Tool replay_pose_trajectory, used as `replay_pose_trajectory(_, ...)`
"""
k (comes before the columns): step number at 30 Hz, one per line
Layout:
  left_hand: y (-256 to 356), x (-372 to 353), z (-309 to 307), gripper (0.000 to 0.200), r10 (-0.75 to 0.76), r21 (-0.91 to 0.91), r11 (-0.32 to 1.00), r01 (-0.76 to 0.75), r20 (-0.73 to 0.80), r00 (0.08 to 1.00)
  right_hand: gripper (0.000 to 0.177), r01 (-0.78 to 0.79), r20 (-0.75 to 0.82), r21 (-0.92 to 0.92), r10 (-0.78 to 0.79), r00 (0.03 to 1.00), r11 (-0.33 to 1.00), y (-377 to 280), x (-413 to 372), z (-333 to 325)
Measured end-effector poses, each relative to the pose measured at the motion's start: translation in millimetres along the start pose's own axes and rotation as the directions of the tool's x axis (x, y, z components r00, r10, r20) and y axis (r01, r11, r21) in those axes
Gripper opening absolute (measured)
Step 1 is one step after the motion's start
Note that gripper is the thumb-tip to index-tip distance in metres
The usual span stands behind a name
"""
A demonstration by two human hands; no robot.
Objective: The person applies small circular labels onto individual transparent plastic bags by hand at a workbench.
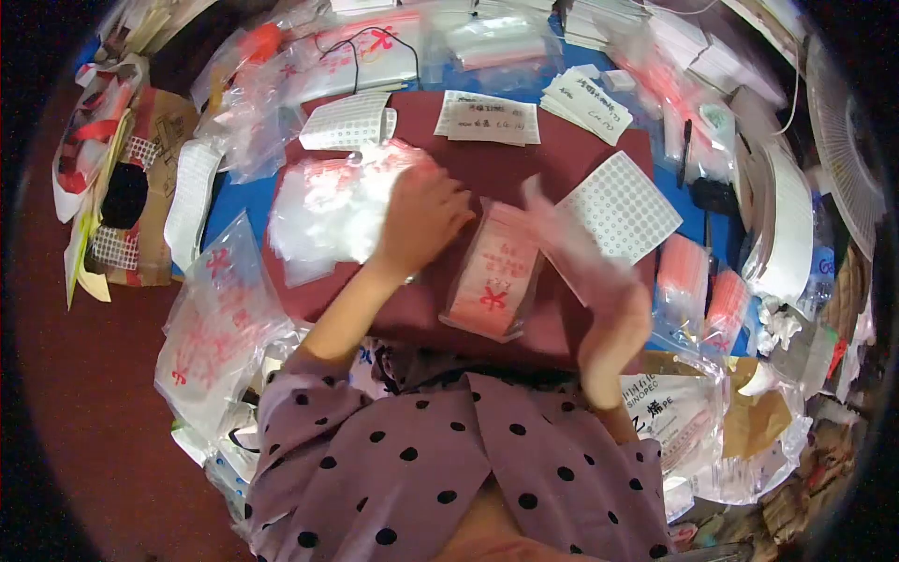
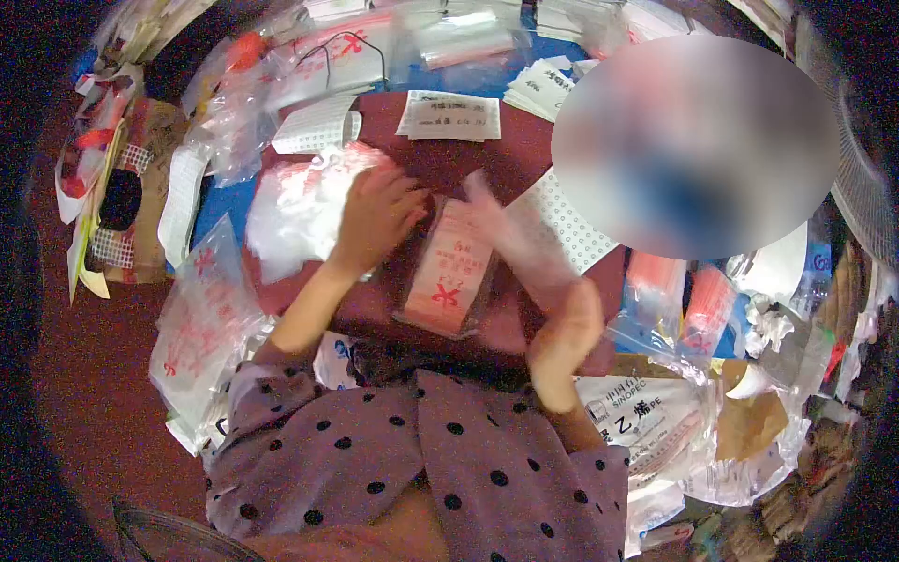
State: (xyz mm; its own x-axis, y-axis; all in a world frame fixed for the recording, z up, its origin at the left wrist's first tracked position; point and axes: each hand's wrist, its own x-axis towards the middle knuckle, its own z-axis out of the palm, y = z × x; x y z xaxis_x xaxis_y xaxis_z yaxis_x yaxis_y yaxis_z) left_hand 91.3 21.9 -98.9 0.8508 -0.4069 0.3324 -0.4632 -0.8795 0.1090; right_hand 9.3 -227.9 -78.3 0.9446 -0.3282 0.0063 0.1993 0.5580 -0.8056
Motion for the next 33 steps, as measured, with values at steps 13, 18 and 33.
replay_pose_trajectory(13,78.0,-28.7,-61.6,0.046,-0.318,-0.951,-0.246,0.188,0.262,0.911,0.025,0.699,0.896,-0.363,0.024,0.444,0.616,-29.8,-9.7,58.0)
replay_pose_trajectory(18,68.4,-39.6,-92.5,0.045,-0.067,-0.758,-0.351,0.55,0.606,0.792,0.022,0.817,0.811,-0.435,-0.229,0.539,0.379,-47.8,0.0,73.8)
replay_pose_trajectory(33,80.5,-37.1,-136.8,0.027,0.084,-0.891,0.431,0.144,0.199,0.976,0.011,-0.244,0.571,-0.71,0.743,0.349,0.66,-84.6,12.6,80.5)
